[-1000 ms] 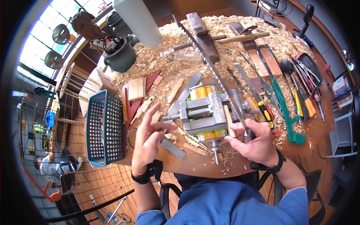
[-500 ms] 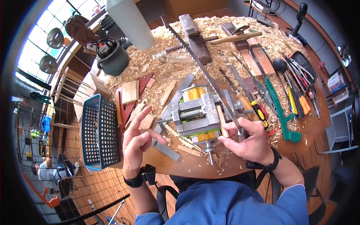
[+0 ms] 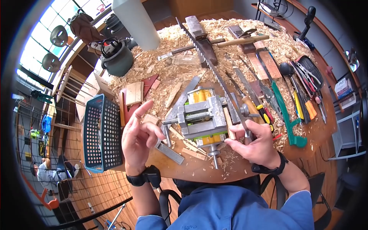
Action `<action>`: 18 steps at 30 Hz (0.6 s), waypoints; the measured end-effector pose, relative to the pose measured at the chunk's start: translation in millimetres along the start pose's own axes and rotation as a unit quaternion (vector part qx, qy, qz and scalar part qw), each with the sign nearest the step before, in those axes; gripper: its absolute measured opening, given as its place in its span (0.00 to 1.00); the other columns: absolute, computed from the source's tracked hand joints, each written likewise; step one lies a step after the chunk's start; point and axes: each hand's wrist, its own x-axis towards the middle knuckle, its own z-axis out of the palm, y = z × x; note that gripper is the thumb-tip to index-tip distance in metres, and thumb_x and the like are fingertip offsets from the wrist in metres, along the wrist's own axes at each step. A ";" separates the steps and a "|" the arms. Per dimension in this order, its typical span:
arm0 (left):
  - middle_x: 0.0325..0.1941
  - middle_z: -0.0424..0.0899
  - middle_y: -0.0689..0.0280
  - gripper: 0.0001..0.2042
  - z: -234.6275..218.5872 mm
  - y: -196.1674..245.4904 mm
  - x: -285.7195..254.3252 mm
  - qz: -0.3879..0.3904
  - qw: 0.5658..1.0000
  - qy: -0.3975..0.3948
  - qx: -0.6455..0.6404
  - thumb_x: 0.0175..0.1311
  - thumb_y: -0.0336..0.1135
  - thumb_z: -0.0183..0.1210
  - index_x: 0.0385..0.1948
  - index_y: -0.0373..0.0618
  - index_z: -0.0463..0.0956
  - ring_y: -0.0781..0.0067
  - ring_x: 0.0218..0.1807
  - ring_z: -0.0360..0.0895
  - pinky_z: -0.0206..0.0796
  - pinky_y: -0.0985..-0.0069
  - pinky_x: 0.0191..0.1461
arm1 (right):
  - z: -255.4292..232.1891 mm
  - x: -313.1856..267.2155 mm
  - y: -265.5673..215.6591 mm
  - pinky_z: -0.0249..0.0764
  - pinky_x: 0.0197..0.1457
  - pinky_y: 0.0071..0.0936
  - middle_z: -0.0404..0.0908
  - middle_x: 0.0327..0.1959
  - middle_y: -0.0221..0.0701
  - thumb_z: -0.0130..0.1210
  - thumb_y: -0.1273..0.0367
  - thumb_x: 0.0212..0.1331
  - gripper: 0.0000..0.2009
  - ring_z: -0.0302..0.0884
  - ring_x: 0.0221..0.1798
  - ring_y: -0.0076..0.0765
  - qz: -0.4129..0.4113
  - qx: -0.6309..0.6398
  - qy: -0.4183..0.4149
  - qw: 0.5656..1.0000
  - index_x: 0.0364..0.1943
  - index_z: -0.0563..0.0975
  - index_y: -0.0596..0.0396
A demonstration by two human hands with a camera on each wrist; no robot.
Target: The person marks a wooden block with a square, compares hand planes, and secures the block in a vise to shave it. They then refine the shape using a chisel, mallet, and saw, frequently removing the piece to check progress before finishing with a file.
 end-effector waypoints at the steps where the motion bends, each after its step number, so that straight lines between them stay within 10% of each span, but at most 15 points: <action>1: 0.34 0.92 0.53 0.30 0.5 6.4 -1.6 -0.029 0.998 -0.003 0.056 0.86 0.43 0.46 0.79 0.31 0.60 0.87 0.20 0.62 0.56 0.86 0.27 | -0.6 0.5 -0.8 0.75 0.32 0.21 0.86 0.26 0.27 0.77 0.76 0.55 0.14 0.81 0.28 0.14 0.001 -0.001 -0.002 1.000 0.44 0.87 0.59; 4: 0.32 0.93 0.60 0.27 5.6 4.6 -3.5 -0.111 0.963 0.007 0.246 0.86 0.40 0.51 0.79 0.35 0.63 0.90 0.20 0.63 0.55 0.87 0.27 | -1.6 0.6 -0.1 0.77 0.34 0.21 0.87 0.26 0.28 0.78 0.76 0.54 0.15 0.83 0.29 0.15 0.014 0.011 -0.011 1.000 0.45 0.87 0.60; 10: 0.67 0.85 0.52 0.27 3.6 -21.0 3.4 -0.071 0.989 0.086 0.101 0.87 0.40 0.51 0.80 0.37 0.61 0.85 0.28 0.71 0.69 0.83 0.36 | 3.3 -2.7 8.3 0.74 0.32 0.20 0.85 0.26 0.26 0.77 0.77 0.55 0.11 0.79 0.28 0.13 0.018 0.028 0.002 0.999 0.40 0.85 0.59; 15: 0.57 0.90 0.47 0.31 8.5 -7.2 10.8 0.000 0.992 0.072 0.100 0.83 0.41 0.51 0.80 0.32 0.59 0.83 0.25 0.68 0.60 0.85 0.29 | -0.3 0.7 -3.6 0.71 0.32 0.16 0.84 0.26 0.24 0.76 0.78 0.56 0.10 0.75 0.30 0.09 0.025 0.023 -0.002 0.999 0.40 0.84 0.61; 18: 0.30 0.91 0.55 0.29 6.2 3.8 1.7 -0.035 0.994 -0.026 0.102 0.84 0.42 0.48 0.78 0.29 0.62 0.87 0.17 0.59 0.51 0.85 0.25 | -2.9 -0.6 -0.8 0.72 0.32 0.16 0.84 0.27 0.24 0.75 0.79 0.57 0.11 0.76 0.30 0.09 0.021 -0.002 -0.015 1.000 0.41 0.84 0.61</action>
